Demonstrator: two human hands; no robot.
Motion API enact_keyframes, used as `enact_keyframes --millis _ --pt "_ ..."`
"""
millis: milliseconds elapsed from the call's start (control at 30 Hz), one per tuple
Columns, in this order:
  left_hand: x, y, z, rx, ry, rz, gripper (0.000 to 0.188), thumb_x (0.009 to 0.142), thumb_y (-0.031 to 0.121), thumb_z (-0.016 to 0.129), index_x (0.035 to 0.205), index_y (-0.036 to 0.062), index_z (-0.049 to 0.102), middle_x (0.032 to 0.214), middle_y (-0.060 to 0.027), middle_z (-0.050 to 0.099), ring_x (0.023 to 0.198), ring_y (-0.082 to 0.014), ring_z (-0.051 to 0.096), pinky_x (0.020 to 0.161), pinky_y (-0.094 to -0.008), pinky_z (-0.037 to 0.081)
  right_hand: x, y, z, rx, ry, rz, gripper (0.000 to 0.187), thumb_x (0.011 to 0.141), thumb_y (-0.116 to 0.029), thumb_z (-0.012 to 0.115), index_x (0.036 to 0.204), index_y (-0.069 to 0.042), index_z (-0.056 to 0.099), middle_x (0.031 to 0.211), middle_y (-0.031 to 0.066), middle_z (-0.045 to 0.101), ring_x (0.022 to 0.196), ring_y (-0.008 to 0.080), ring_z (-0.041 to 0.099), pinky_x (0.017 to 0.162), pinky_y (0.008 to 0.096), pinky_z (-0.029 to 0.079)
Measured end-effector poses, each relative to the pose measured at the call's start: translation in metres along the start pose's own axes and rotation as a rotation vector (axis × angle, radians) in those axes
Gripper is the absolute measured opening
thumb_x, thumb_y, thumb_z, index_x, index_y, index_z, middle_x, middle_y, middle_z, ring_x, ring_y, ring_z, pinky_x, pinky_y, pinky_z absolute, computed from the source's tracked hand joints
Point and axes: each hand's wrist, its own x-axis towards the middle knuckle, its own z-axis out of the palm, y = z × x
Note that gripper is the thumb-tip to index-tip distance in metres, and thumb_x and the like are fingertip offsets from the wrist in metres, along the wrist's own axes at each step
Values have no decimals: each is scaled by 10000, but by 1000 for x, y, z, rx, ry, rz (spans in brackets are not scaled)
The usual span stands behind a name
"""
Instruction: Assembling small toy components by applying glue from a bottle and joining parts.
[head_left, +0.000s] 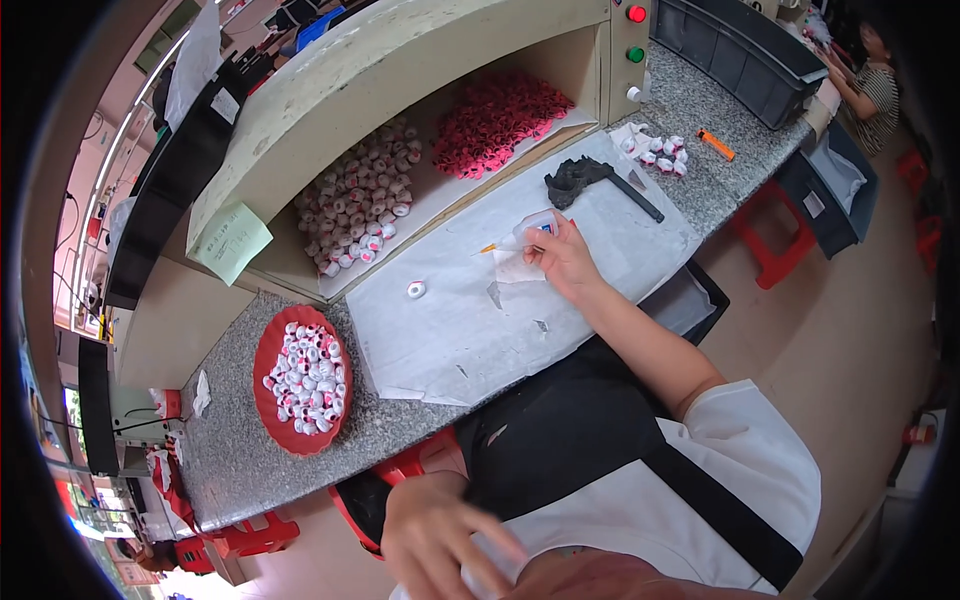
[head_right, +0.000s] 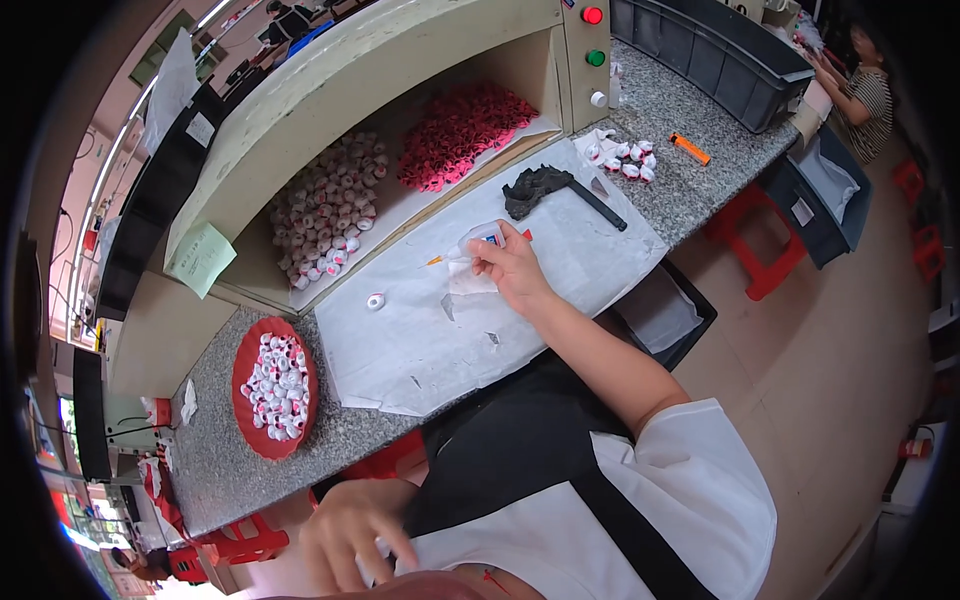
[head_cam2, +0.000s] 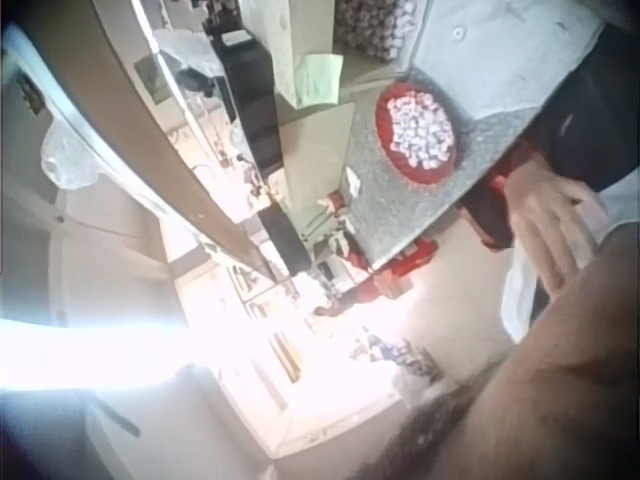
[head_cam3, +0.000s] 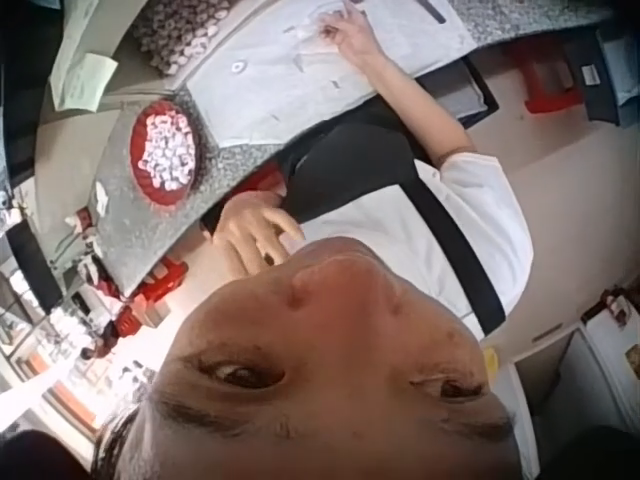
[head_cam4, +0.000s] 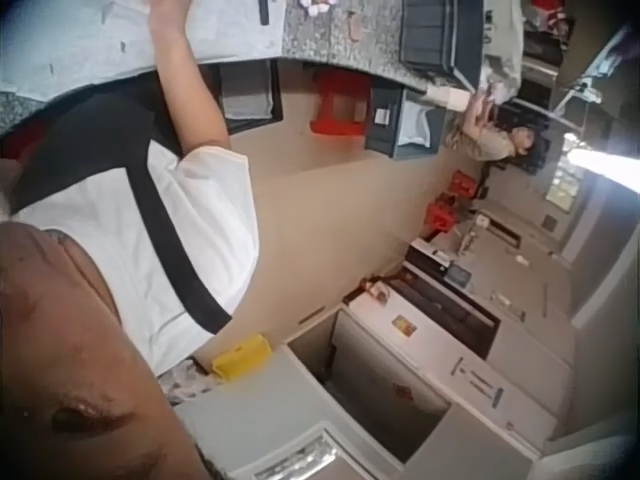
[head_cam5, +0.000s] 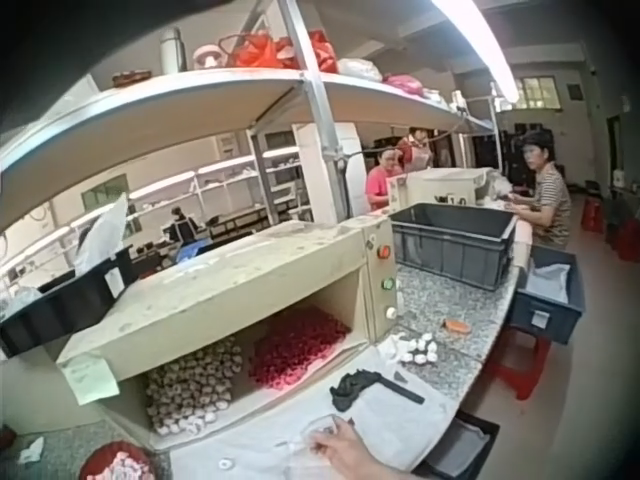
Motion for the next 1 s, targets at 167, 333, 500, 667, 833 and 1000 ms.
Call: enact_keyframes --millis 167,333,500,667,833,1000 --pt "-78 -66 10 239 677 -858 164 714 63 554 862 7 511 885 -101 551 889 -235 503 836 -358 323 1 8 6 -9 -54 -9 193 699 -49 567 845 -54 441 757 52 519 651 118 501 561 228 411" --pt "-112 -126 -4 -123 778 -1048 225 755 71 519 964 29 447 946 -31 489 880 -79 453 775 -208 351 -4 4 8 -82 -77 -10 234 698 -27 556 893 -52 428 805 73 526 699 148 525 614 256 427" --pt "-124 -182 -5 647 340 -1193 325 685 94 550 980 14 439 904 -130 528 880 -239 506 761 -319 387 -5 10 8 -103 -111 28 241 700 -32 558 899 -56 424 843 87 526 729 170 526 630 265 427" --pt "-153 -226 -16 789 239 -1023 304 727 110 467 1014 13 443 994 -174 495 907 -313 481 757 -372 386 0 9 7 -165 -126 -6 236 700 -35 560 893 -53 424 850 87 522 736 176 525 625 273 430" --pt "-144 -239 -9 989 43 -1163 303 769 142 356 1038 30 438 979 -183 501 871 -323 493 733 -362 402 -3 10 7 -191 -125 -16 223 705 -34 552 887 -44 424 848 86 520 735 177 525 617 272 434" --pt "-172 -266 1 876 385 -1051 241 743 133 440 965 41 466 834 -187 538 733 -342 520 616 -390 414 -7 12 10 -193 -56 6 208 714 -18 538 881 -48 417 828 78 529 710 159 532 590 249 430"
